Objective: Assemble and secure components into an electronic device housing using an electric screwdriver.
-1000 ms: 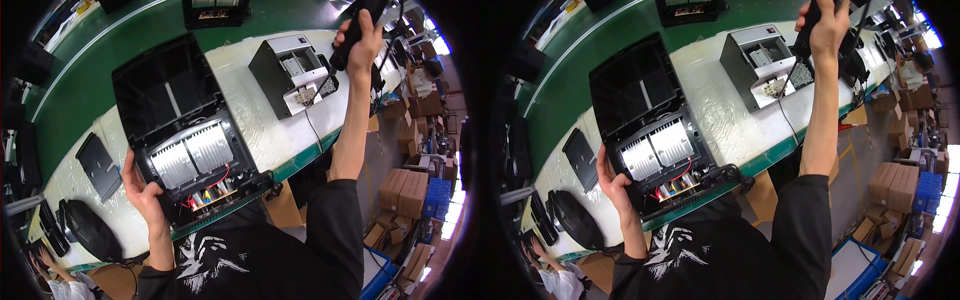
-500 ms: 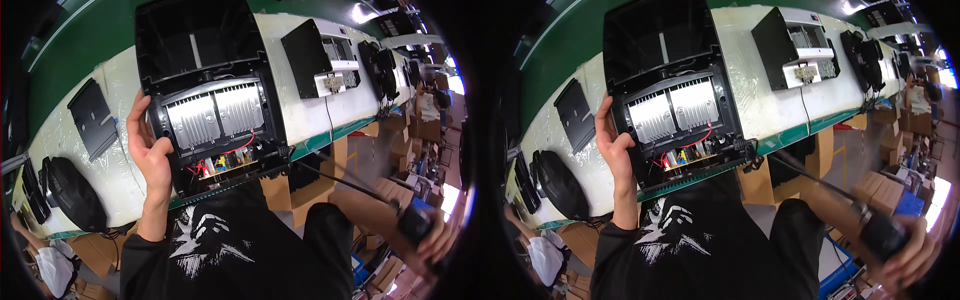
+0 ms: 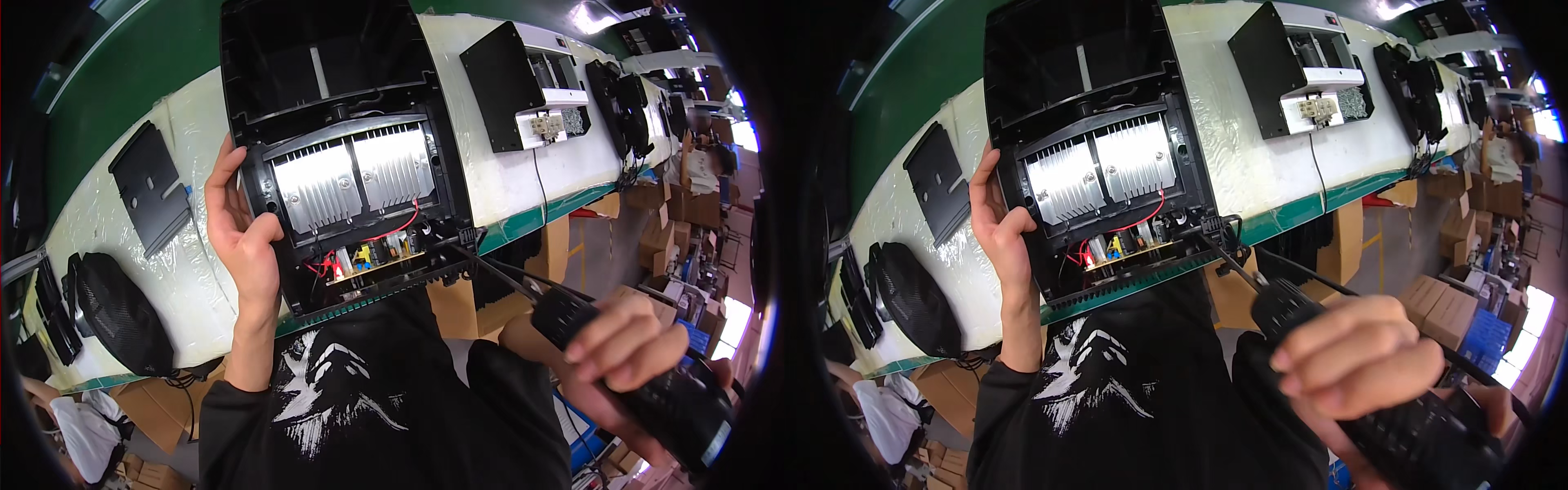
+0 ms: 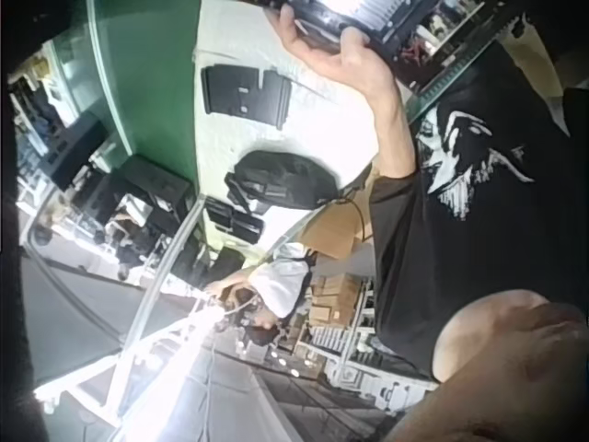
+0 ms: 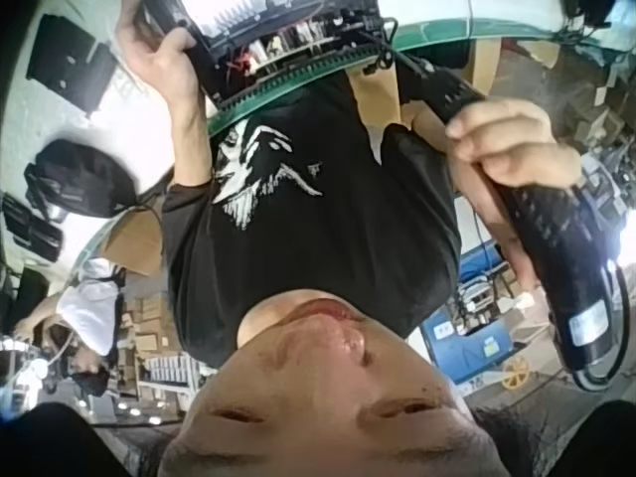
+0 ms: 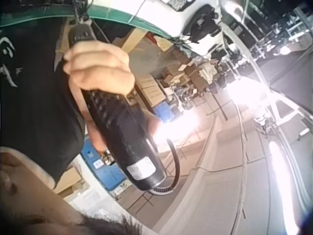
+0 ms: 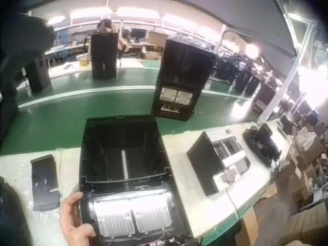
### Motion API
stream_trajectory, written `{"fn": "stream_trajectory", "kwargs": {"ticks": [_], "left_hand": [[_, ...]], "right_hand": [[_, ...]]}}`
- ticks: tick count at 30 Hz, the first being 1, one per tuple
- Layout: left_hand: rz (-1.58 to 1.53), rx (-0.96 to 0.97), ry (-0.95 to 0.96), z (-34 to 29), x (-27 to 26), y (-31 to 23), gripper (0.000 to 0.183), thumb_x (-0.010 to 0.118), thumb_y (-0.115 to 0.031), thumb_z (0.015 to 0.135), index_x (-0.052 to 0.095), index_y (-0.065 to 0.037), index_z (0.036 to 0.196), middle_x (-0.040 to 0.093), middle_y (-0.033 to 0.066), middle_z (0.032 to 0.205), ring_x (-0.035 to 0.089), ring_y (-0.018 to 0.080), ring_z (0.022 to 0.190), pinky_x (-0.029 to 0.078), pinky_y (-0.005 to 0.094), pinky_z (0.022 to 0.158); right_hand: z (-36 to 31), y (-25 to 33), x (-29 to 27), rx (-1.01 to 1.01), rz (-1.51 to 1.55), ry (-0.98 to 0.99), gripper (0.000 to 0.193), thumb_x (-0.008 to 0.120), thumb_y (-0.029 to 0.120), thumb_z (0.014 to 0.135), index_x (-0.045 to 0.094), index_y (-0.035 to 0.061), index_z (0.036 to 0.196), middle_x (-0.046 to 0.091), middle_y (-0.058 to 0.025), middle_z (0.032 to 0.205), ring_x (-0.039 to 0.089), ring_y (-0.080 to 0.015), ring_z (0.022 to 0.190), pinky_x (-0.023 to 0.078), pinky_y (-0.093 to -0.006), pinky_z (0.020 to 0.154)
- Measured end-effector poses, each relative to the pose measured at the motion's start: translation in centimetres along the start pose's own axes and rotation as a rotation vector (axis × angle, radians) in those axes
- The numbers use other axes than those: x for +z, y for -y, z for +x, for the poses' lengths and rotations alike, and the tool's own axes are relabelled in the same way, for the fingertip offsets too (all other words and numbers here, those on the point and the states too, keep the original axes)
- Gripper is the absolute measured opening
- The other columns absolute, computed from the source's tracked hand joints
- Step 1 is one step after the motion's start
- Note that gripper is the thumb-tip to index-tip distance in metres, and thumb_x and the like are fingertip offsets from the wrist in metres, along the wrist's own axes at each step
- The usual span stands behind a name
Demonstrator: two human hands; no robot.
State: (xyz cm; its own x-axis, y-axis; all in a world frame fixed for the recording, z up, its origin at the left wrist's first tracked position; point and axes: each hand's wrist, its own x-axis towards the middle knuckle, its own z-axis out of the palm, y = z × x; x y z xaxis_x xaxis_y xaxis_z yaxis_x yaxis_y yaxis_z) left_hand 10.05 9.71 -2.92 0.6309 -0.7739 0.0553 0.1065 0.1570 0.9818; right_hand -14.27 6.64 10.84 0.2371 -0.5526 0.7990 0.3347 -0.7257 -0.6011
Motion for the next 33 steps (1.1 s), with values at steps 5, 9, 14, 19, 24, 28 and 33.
{"fn": "stream_trajectory", "kwargs": {"ticks": [5, 9, 14, 19, 24, 28, 33], "left_hand": [[0.022, -0.002, -0.009, 0.0, 0.0, -0.2, 0.070, 0.039, 0.010, 0.049, 0.045, 0.005, 0.119, 0.034, 0.0173, 0.140, 0.043, 0.0251, 0.121, 0.033, 0.0280, 0.102], [0.012, -0.039, -0.005, -0.1, 0.2, -0.3, 0.070, 0.039, 0.010, 0.050, 0.045, 0.005, 0.119, 0.034, 0.0170, 0.141, 0.043, 0.0253, 0.122, 0.033, 0.0279, 0.102], [0.024, -0.027, 0.008, -0.2, 0.0, -0.3, 0.070, 0.040, 0.009, 0.049, 0.046, 0.003, 0.119, 0.032, 0.0178, 0.142, 0.042, 0.0260, 0.122, 0.034, 0.0278, 0.101], [0.063, -0.007, 0.011, -0.1, 0.1, 0.0, 0.069, 0.040, 0.007, 0.049, 0.046, 0.002, 0.118, 0.031, 0.0195, 0.142, 0.040, 0.0279, 0.124, 0.031, 0.0302, 0.104], [0.087, 0.005, 0.022, -0.2, 0.4, -0.3, 0.069, 0.040, 0.006, 0.049, 0.047, 0.002, 0.118, 0.030, 0.0202, 0.142, 0.039, 0.0282, 0.126, 0.029, 0.0312, 0.105], [0.077, 0.001, 0.011, -0.1, 0.3, -0.3, 0.069, 0.040, 0.006, 0.049, 0.047, 0.003, 0.117, 0.031, 0.0201, 0.142, 0.039, 0.0279, 0.125, 0.030, 0.0308, 0.104], [0.064, -0.003, -0.006, 0.0, 0.1, -0.3, 0.068, 0.040, 0.007, 0.049, 0.047, 0.003, 0.116, 0.031, 0.0194, 0.142, 0.039, 0.0275, 0.125, 0.031, 0.0294, 0.103]], "right_hand": [[-0.8, -2.6, 1.3, -0.030, -0.024, 0.013, 0.089, 0.052, 0.063, 0.080, 0.009, 0.0151, 0.142, 0.050, -0.0117, 0.071, 0.050, -0.0178, 0.044, 0.047, -0.0276, 0.036], [-1.1, -3.1, 1.2, -0.023, -0.009, -0.004, 0.088, 0.051, 0.063, 0.080, 0.011, 0.0160, 0.142, 0.050, -0.0119, 0.071, 0.050, -0.0180, 0.044, 0.046, -0.0274, 0.036], [-1.8, -4.0, 1.4, -0.004, 0.038, -0.032, 0.086, 0.050, 0.064, 0.080, 0.013, 0.0175, 0.142, 0.049, -0.0123, 0.071, 0.050, -0.0184, 0.044, 0.046, -0.0272, 0.035], [-2.2, -4.7, 1.3, 0.024, 0.064, -0.066, 0.084, 0.049, 0.065, 0.080, 0.015, 0.0189, 0.142, 0.049, -0.0127, 0.070, 0.050, -0.0188, 0.043, 0.045, -0.0270, 0.035], [-2.3, -5.0, 0.8, 0.034, 0.060, -0.084, 0.083, 0.049, 0.066, 0.079, 0.018, 0.0206, 0.141, 0.049, -0.0129, 0.071, 0.050, -0.0191, 0.043, 0.044, -0.0270, 0.034], [-2.5, -5.0, 0.7, 0.079, 0.066, -0.066, 0.082, 0.048, 0.067, 0.079, 0.018, 0.0218, 0.141, 0.049, -0.0129, 0.071, 0.048, -0.0188, 0.042, 0.044, -0.0272, 0.034], [-2.4, -5.9, 1.0, 0.063, 0.152, -0.052, 0.085, 0.047, 0.069, 0.079, 0.015, 0.0235, 0.143, 0.049, -0.0126, 0.073, 0.047, -0.0181, 0.044, 0.044, -0.0284, 0.036]]}}
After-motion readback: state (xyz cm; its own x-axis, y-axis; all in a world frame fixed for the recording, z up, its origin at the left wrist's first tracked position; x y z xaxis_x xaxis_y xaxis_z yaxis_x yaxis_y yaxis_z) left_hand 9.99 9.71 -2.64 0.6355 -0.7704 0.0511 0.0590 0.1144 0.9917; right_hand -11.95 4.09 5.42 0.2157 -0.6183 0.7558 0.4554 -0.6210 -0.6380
